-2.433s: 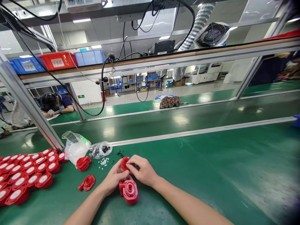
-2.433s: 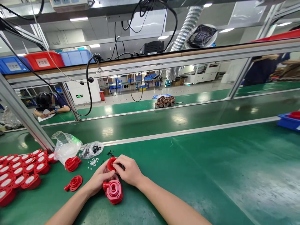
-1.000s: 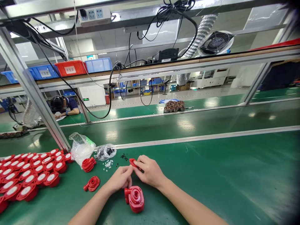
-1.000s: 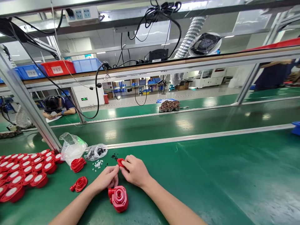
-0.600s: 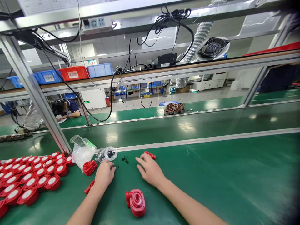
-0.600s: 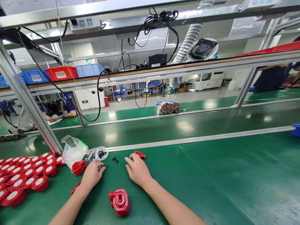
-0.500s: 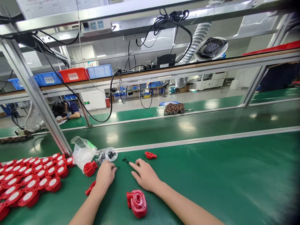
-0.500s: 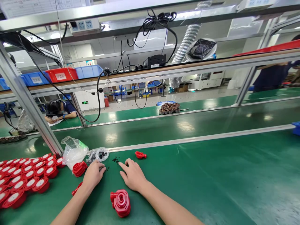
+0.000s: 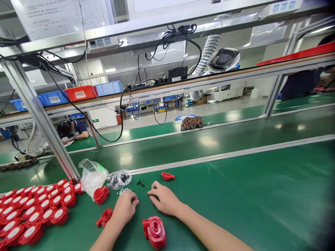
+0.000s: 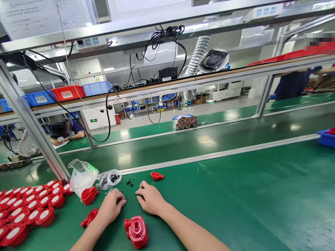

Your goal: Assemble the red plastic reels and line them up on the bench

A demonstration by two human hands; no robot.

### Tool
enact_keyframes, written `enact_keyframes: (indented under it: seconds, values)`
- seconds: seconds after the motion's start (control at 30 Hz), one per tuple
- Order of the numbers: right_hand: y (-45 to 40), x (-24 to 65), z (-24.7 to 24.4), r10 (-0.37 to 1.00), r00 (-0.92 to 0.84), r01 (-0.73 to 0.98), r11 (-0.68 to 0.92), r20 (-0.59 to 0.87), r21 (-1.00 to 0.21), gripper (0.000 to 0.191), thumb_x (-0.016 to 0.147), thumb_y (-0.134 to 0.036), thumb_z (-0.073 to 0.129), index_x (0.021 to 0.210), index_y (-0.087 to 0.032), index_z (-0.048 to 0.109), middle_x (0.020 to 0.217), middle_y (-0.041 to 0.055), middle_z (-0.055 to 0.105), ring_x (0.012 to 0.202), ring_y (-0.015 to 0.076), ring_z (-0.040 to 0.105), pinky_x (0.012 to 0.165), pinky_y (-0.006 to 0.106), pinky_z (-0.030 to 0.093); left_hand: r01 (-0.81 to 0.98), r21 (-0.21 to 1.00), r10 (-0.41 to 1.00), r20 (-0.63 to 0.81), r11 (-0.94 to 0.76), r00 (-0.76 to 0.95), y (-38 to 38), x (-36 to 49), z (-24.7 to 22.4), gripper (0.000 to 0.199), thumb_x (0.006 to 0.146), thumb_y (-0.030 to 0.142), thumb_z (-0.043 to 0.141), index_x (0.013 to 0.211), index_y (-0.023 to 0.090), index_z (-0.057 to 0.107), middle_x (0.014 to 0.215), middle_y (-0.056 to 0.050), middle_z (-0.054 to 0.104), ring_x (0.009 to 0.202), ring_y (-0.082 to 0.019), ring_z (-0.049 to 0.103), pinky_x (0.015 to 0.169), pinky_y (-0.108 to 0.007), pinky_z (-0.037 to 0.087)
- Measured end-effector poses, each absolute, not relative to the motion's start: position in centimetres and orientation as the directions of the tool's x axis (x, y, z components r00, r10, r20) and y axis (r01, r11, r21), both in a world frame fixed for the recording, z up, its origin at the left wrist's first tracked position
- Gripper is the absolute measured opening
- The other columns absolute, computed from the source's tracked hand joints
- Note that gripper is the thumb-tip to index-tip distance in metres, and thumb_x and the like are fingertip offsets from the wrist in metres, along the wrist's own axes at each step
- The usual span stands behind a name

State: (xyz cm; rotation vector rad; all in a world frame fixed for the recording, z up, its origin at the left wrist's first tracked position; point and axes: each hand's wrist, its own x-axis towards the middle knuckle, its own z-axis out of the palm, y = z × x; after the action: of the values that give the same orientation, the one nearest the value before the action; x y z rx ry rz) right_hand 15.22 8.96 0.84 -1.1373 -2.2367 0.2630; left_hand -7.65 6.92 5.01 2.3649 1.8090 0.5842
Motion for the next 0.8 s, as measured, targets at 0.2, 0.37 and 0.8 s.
enact_keyframes:
  seconds: [0.2,0.37,0.8]
  values:
    - [8.9,16.3,0.5,0.820,-0.373,0.603,0.569,0.434,-0.559,0.014,0.089,-0.012,0.059,0.086,-0.020,0.071,0.094,0.0042,0.066,0.085,0.0198,0.066,0.076,0.030,0.048,0.864,0.420,0.958,0.192,-0.278,0.214,6.6,-7.5,4.6,0.021,0.083,0.008,0.058,0.066,0.018,0.065,0.084,-0.009,0.062,0.081,-0.025,0.059,0.075,-0.035,0.036]
    - [8.9,15.8,0.3,0.822,-0.338,0.489,0.569,0.458,-0.661,0.009,0.089,-0.013,0.059,0.084,-0.019,0.065,0.089,0.0032,0.063,0.076,0.0174,0.060,0.071,0.029,0.045,0.642,0.732,0.971,0.122,-0.229,0.207,6.8,-6.2,3.2,0.020,0.087,0.033,0.061,0.074,0.018,0.061,0.074,-0.003,0.056,0.071,-0.019,0.051,0.069,-0.030,0.036]
    - [8.3,14.6,1.0,0.753,-0.328,0.120,0.632,0.571,-0.765,0.012,0.092,-0.027,0.060,0.086,-0.019,0.067,0.090,0.0022,0.062,0.080,0.0152,0.057,0.071,0.027,0.046,0.020,0.998,0.970,-0.069,0.066,0.233,6.9,-3.7,1.6,0.070,0.058,0.078,0.082,0.074,0.018,0.052,0.054,0.009,0.038,0.051,-0.006,0.026,0.049,-0.021,0.011]
